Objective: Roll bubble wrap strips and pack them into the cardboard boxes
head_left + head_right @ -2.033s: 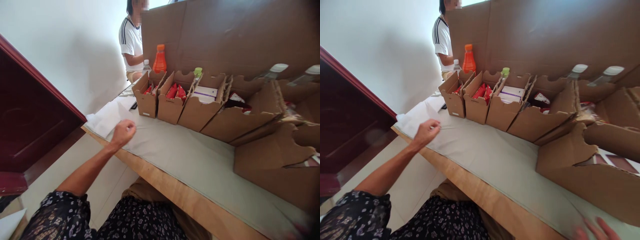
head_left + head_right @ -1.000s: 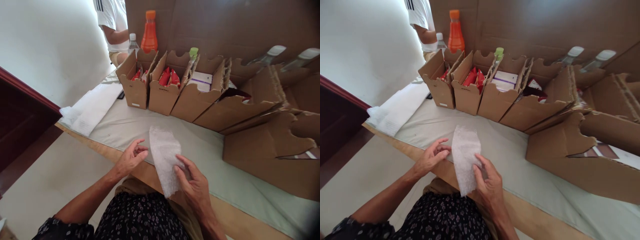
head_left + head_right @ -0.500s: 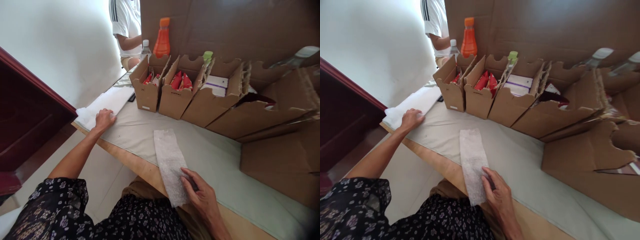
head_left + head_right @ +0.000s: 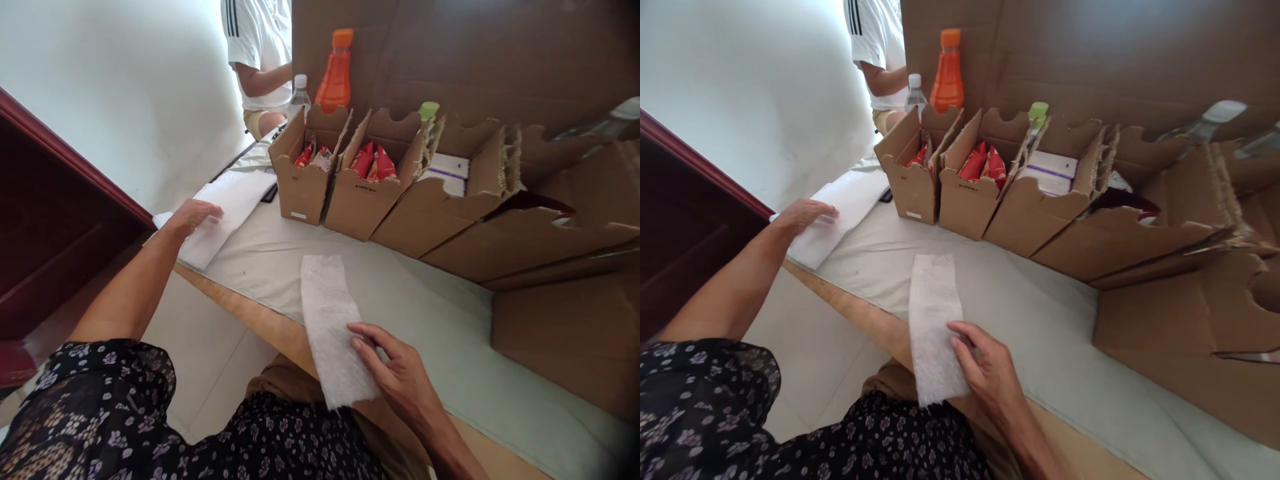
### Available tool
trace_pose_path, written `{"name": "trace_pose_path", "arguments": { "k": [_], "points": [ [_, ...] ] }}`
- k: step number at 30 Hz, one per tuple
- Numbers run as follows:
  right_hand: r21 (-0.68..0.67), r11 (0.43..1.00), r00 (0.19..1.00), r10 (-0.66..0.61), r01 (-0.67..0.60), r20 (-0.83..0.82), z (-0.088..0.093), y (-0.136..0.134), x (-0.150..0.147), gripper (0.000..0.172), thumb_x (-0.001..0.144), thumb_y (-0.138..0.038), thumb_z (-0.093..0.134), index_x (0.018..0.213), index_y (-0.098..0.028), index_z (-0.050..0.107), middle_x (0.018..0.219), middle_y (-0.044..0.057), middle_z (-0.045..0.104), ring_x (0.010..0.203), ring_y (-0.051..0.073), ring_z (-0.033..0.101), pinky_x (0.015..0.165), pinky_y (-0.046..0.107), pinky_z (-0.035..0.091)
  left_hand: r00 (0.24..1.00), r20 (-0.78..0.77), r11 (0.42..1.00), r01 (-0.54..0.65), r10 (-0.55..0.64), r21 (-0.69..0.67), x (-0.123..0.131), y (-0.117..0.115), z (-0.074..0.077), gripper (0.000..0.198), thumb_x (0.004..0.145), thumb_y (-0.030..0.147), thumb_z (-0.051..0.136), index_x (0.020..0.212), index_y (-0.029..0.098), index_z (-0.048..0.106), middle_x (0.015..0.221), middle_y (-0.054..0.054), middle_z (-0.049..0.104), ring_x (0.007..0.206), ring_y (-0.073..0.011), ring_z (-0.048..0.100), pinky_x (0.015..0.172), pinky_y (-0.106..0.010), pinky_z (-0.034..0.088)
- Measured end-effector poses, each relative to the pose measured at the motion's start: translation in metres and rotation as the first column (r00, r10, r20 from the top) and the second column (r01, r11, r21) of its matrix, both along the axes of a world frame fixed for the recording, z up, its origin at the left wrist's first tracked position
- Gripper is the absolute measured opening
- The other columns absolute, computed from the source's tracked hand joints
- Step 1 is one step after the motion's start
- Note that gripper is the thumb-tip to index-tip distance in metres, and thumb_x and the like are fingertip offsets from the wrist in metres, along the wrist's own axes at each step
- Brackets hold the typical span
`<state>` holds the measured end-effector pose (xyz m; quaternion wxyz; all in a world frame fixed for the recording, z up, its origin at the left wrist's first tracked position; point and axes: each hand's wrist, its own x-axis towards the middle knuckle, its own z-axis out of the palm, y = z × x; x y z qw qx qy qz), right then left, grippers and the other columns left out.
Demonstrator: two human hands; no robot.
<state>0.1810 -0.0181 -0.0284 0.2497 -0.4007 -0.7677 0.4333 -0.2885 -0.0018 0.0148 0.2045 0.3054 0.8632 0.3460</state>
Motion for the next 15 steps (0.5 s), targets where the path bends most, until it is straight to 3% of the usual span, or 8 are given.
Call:
{"name": "trace_pose_path", "arguments": {
  "k": [4,8,12,15],
  "points": [
    [0.129,0.983,0.982,0.148,-0.133,-0.119,0.029,0.019,-0.067,0.024,0.095,-0.025,0.056,0.105,-0.025,0.077,0.103,0.003,0.080,0.094,0.020,0.076,0.087,0.033,0.061,0.991,0.102,0.989,-0.093,0.082,0.112,-0.003,-0.001,0.017,0.021,0.100,0.027,0.062,0.109,0.009,0.066,0.102,-0.006,0.072,0.089,-0.0158,0.069,0.085,-0.037,0.062],
    [0.321,0.943,0.940,0.186,-0.089,-0.285,0.044,0.031,-0.133,0.023,0.098,-0.022,0.055,0.110,-0.025,0.075,0.106,0.002,0.078,0.095,0.018,0.073,0.090,0.033,0.058,0.986,0.054,0.933,-0.168,0.159,0.317,-0.018,-0.021,0.043,0.014,0.092,0.014,0.054,0.095,0.006,0.064,0.090,0.000,0.075,0.083,-0.0093,0.066,0.091,-0.035,0.062],
    [0.437,0.899,0.929,0.172,-0.013,-0.327,0.025,0.032,-0.180,0.027,0.103,-0.023,0.048,0.115,-0.024,0.072,0.111,0.005,0.077,0.104,0.020,0.070,0.096,0.036,0.053,0.976,-0.038,0.859,-0.169,0.213,0.484,-0.034,-0.047,0.066,0.019,0.089,0.024,0.053,0.095,0.008,0.062,0.103,-0.002,0.077,0.088,-0.0096,0.069,0.091,-0.036,0.063],
    [0.371,0.912,0.972,0.218,-0.174,-0.081,0.000,0.031,-0.204,0.033,0.100,-0.018,0.055,0.130,-0.022,0.067,0.124,0.009,0.073,0.117,0.023,0.065,0.102,0.039,0.047,0.972,-0.127,0.806,-0.088,0.198,0.585,-0.026,-0.062,0.083,0.029,0.087,0.033,0.055,0.095,0.006,0.063,0.100,-0.004,0.077,0.085,-0.0126,0.072,0.089,-0.043,0.063]
  ]
}}
